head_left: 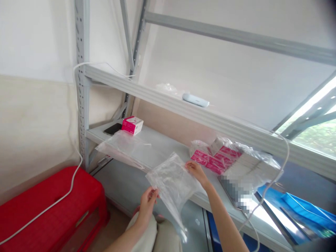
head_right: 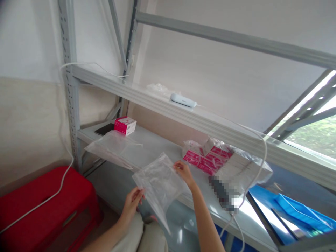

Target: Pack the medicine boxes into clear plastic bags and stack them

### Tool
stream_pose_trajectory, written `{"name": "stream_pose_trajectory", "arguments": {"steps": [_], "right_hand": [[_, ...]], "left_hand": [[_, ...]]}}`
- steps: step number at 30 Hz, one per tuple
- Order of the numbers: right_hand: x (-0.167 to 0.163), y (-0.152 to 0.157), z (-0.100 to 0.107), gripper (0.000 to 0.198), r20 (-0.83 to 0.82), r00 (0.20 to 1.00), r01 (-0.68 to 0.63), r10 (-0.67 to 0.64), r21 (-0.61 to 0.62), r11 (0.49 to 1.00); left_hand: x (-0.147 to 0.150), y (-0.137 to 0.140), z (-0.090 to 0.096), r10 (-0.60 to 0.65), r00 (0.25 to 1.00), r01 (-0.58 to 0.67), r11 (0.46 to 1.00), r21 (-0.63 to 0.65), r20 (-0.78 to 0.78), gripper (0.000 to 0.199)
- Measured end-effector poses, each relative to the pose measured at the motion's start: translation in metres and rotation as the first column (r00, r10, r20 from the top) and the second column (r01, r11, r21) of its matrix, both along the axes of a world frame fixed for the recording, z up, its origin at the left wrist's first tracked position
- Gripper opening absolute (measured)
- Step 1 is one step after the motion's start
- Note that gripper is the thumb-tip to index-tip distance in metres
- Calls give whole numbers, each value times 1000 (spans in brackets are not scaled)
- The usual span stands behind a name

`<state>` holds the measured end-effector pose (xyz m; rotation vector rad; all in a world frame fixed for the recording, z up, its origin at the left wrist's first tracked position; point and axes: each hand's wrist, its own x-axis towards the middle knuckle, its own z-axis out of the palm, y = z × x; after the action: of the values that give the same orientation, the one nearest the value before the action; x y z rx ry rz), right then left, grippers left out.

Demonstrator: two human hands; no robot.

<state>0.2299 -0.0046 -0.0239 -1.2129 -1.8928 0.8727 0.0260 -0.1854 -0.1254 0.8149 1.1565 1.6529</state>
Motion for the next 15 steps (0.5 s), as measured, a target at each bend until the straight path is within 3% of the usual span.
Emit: {"name": "stream_pose_trajectory", "arguments": {"steps": [5,8,11,15], "right_hand": [[-61,10,47,33,-18,997,-72,76,157,985],[-118,27,66,29,55,988,-154,146,188,970],[-188,46,73,20,163,972,-199,171,170,965],[-281,59,70,14,357,927,-186,113,177,967]], "left_hand": [[-39,-7,46,137,990,-139,985,99,21,49],[-75,-3,60,214,974,-220,970,100,69,49],[-117,5,61,330,938,-338,939,69,107,47],[-165,19,45,505,851,-509,861,-8,145,44]]}}
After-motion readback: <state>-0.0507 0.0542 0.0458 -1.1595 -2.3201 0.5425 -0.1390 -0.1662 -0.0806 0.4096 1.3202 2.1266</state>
